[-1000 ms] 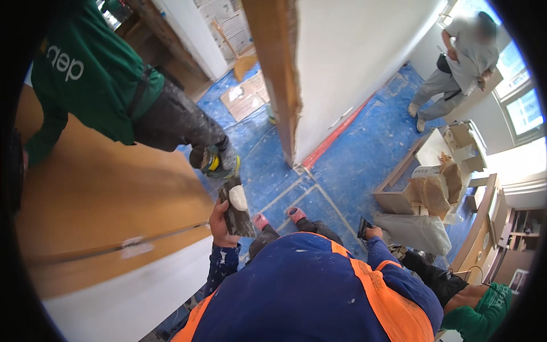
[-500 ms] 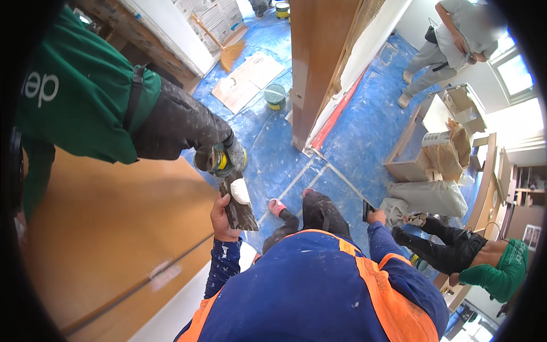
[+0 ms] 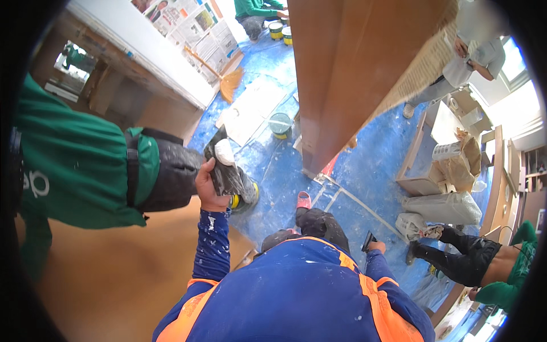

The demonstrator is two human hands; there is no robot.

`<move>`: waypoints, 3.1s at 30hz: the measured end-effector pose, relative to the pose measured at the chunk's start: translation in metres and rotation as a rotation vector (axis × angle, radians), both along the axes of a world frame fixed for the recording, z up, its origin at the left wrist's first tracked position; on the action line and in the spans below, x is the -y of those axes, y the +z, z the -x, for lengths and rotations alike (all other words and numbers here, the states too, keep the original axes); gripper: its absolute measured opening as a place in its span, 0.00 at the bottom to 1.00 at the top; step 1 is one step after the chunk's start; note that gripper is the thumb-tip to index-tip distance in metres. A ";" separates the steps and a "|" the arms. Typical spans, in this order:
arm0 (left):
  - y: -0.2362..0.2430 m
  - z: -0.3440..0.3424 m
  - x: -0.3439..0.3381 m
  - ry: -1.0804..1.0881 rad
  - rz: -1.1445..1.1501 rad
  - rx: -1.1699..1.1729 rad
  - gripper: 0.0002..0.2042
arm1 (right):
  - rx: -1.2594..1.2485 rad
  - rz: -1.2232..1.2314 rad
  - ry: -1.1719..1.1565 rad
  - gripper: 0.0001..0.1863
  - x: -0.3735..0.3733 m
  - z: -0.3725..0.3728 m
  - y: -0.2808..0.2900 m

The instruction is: The person mixes a white plaster-like substance on a board using a trowel and a smaller tool, adding water from a bottle. They then apply the mixture to a wall, smoothing it over a rectangular patch near an electrical outlet.

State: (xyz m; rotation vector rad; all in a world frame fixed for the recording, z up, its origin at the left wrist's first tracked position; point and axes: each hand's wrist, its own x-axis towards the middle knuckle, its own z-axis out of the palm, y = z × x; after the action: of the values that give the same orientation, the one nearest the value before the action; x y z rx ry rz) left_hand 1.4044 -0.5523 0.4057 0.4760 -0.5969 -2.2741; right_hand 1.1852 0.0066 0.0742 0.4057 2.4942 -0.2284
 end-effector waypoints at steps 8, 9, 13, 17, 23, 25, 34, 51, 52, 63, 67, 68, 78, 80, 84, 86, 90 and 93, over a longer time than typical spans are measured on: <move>0.030 0.067 0.106 0.129 0.102 -0.022 0.21 | -0.033 -0.073 0.158 0.22 0.057 0.025 0.021; 0.030 0.079 0.119 0.111 0.124 -0.098 0.21 | -0.032 -0.054 0.150 0.21 0.059 0.032 0.026; 0.018 0.127 0.159 0.276 0.071 -0.051 0.17 | -0.043 -0.015 0.030 0.20 0.075 0.055 0.069; 0.001 0.162 0.228 0.315 0.034 -0.112 0.16 | -0.120 -0.060 0.055 0.19 0.078 0.053 0.093; -0.020 0.181 0.328 0.419 0.102 -0.129 0.16 | -0.125 -0.106 0.094 0.18 0.102 0.008 0.124; -0.008 0.179 0.341 0.475 0.077 -0.058 0.17 | -0.134 -0.100 0.147 0.18 0.092 -0.003 0.122; -0.020 0.191 0.375 0.422 0.124 0.000 0.18 | -0.101 -0.223 0.044 0.20 0.027 -0.058 0.100; -0.031 0.185 0.453 0.473 0.044 0.145 0.18 | -0.071 -0.235 -0.094 0.18 0.152 -0.062 0.178; -0.030 0.194 0.451 0.497 0.046 0.188 0.18 | -0.067 -0.241 -0.107 0.18 0.154 -0.062 0.180; -0.020 0.224 0.456 0.245 0.030 0.043 0.17 | -0.017 -0.160 -0.182 0.16 0.186 -0.077 0.120; 0.003 0.252 0.463 0.294 0.031 0.125 0.17 | 0.014 -0.163 -0.233 0.16 0.205 -0.091 0.113; 0.004 0.261 0.464 0.305 0.084 0.159 0.17 | 0.017 -0.162 -0.251 0.16 0.213 -0.093 0.112; -0.084 0.361 0.529 -0.300 -0.100 0.210 0.18 | -0.106 -0.267 -0.716 0.16 0.344 -0.066 0.108; -0.087 0.402 0.499 -0.523 -0.113 0.242 0.17 | -0.154 -0.303 -0.862 0.16 0.384 -0.063 0.126; -0.082 0.437 0.459 -0.942 -0.107 0.260 0.17 | -0.122 -0.286 -1.015 0.17 0.486 -0.078 0.153; -0.079 0.443 0.449 -1.104 -0.103 0.256 0.17 | -0.064 -0.276 -1.032 0.18 0.515 -0.092 0.167; -0.065 0.461 0.478 -1.217 -0.018 0.248 0.16 | -0.052 -0.236 -1.051 0.21 0.590 -0.080 0.175; -0.065 0.489 0.492 -1.257 0.238 0.172 0.16 | -0.026 -0.195 -1.132 0.21 0.626 -0.125 0.158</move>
State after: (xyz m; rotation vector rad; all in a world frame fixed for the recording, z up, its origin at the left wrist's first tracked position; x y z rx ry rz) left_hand 0.9154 -1.0447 0.3412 0.1557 -1.5528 -3.2403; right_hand 1.3105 -0.6190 0.2321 1.8587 2.0294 -0.4149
